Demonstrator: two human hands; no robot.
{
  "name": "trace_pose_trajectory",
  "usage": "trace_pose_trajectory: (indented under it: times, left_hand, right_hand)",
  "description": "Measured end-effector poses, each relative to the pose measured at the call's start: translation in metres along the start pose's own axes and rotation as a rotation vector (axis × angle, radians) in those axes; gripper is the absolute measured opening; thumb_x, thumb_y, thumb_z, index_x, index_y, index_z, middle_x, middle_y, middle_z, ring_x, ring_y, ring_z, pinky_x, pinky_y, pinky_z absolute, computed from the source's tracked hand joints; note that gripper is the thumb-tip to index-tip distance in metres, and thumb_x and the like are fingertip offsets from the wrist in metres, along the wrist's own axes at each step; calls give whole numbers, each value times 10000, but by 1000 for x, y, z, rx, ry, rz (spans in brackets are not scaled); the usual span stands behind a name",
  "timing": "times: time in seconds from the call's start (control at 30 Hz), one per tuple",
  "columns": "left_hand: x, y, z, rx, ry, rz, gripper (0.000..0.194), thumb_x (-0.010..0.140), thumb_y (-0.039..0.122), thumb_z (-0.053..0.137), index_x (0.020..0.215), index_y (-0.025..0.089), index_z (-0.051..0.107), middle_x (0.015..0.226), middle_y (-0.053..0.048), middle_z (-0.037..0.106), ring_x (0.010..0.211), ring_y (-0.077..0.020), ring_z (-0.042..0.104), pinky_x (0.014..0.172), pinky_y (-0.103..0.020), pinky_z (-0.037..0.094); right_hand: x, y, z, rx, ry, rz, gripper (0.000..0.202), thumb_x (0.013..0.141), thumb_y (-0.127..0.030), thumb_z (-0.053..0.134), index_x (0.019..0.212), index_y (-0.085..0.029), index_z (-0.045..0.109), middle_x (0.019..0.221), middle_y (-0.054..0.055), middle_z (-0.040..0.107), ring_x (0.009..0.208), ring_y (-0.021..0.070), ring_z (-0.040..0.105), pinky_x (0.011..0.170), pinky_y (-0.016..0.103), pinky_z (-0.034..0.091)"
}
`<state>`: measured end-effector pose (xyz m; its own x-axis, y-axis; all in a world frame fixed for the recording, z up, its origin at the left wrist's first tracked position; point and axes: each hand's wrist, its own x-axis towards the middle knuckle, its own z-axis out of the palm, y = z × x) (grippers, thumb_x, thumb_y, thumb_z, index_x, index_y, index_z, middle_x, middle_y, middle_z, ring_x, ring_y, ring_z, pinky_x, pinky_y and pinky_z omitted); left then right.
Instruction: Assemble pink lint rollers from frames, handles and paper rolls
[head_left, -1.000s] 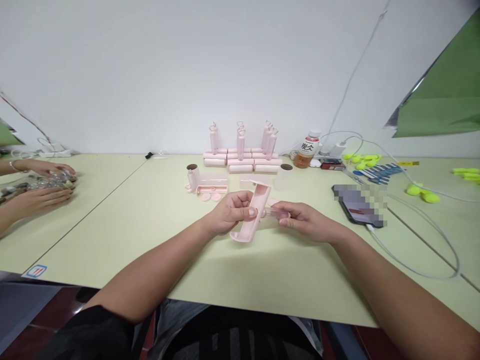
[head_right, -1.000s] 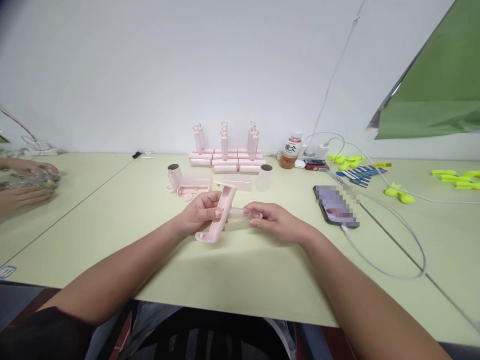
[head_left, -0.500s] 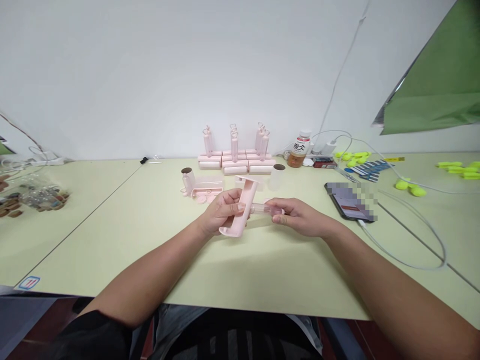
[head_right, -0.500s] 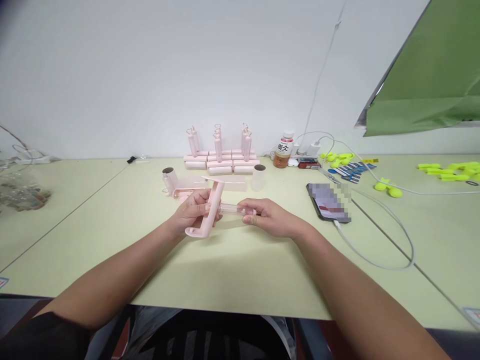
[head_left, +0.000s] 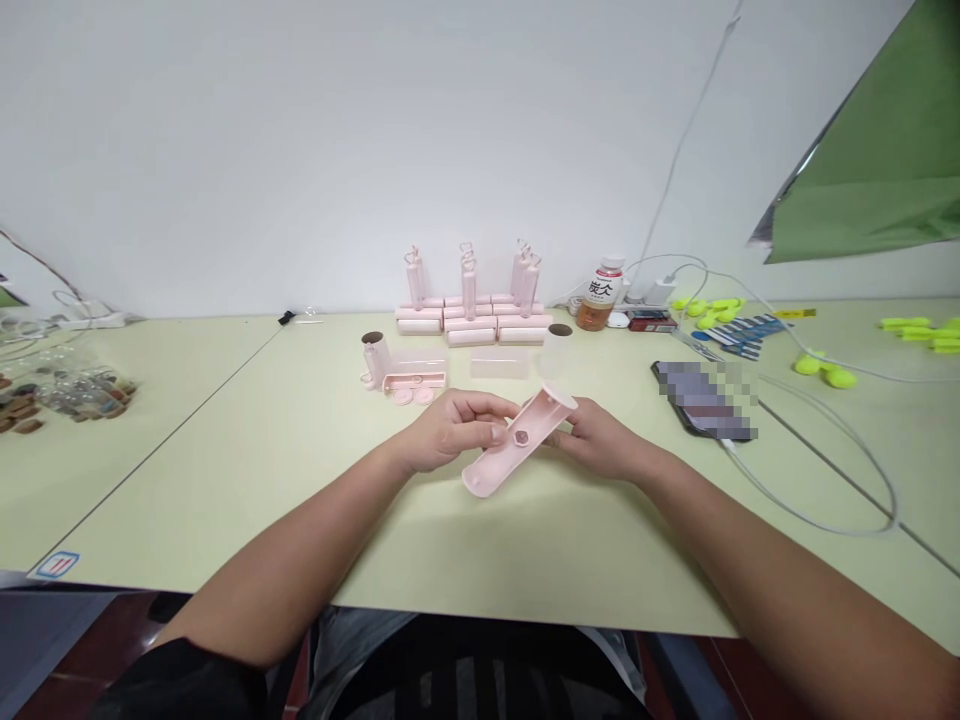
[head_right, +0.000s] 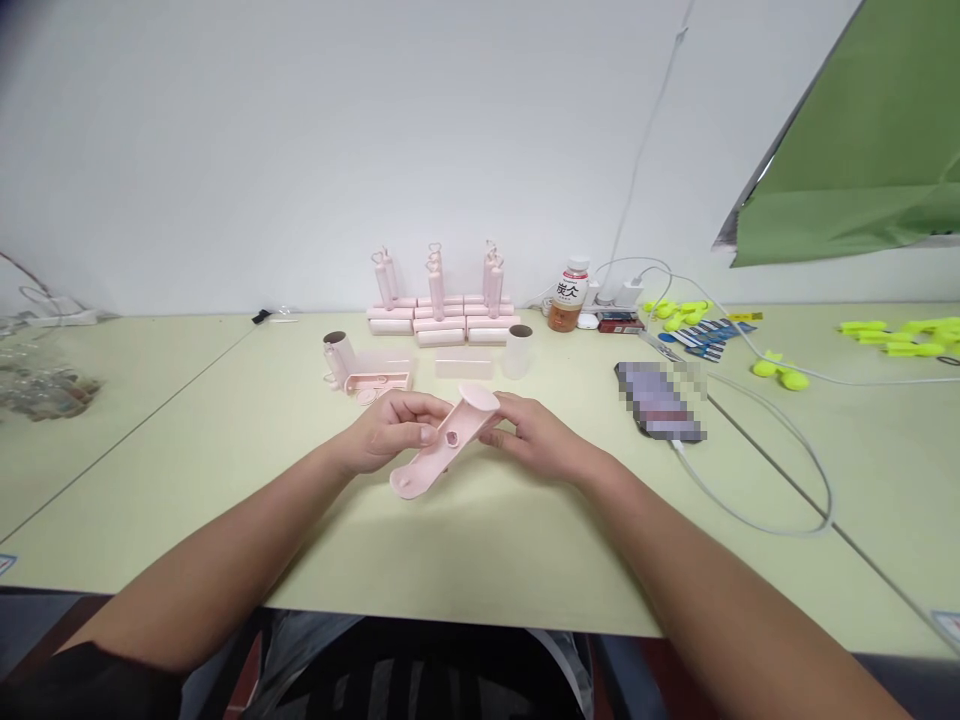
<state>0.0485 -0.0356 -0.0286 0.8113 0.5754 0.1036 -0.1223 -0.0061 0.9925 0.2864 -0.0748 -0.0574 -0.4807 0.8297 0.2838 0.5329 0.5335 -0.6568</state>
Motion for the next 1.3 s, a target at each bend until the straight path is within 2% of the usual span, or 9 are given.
trace_pose_trajectory:
  times: [0.13,0.3,0.53,0.7,0.83,1.0,1.17,1.3]
  left_hand:
    - [0,-2,1,25,14,10,282,736,320,737,955,144,745,683,-19,653,579,-102,525,567,-234,400]
    - [-2,-5,6,94,68,74,264,805,342,664,971,149,732,760,-57,697,665,-151,601,595,-252,429]
    - [-1,-2,7,199,136,122,228,823,332,653,915,144,742,794,-54,699,662,-128,586,596,-229,426]
    - [-1,-7,8,169,133,75,277,777,368,712,915,128,719,749,-51,678,629,-123,574,566,-227,411]
    - [-1,-9,5,155,124,27,311,723,367,761,896,119,688,670,-20,618,574,-102,523,539,-223,390]
    - [-2,-3,4,153,31,15,274,705,343,769,840,124,675,642,19,534,574,-81,459,532,-209,350]
    - [-3,-3,5,99,-62,-59,307,689,369,772,775,132,596,592,58,417,534,-60,364,501,-203,270]
    - [-1,-6,8,73,-42,-59,335,653,369,780,763,141,561,584,66,413,530,-57,359,501,-196,272]
  right_hand:
    - [0,0,-1,7,2,-12,232,951,-350,530,1099,-248,678,1088,67,683,969,231,642,858,379,500]
    - [-1,4,-2,-19,38,-9,222,937,-372,554,1068,-248,685,1059,67,704,941,238,655,836,384,507]
    - [-2,-1,-2,16,111,42,207,872,-346,634,1037,-231,681,1000,68,726,893,237,682,792,375,532]
    - [-3,-5,1,10,69,22,176,874,-309,630,1016,-225,692,979,69,738,891,237,697,792,373,545]
    - [-3,-7,1,38,13,13,233,885,-300,623,1098,-225,680,1026,73,731,931,232,694,830,369,544]
    - [-4,-10,0,58,-62,2,253,893,-324,621,1118,-233,691,1062,79,723,930,234,677,835,374,532]
    - [-5,-12,1,175,-162,-18,280,897,-304,616,1157,-230,687,1056,65,732,917,217,674,820,347,527]
    - [-5,-9,2,197,-190,-1,334,897,-329,620,1209,-222,671,1102,70,720,933,221,665,832,345,514]
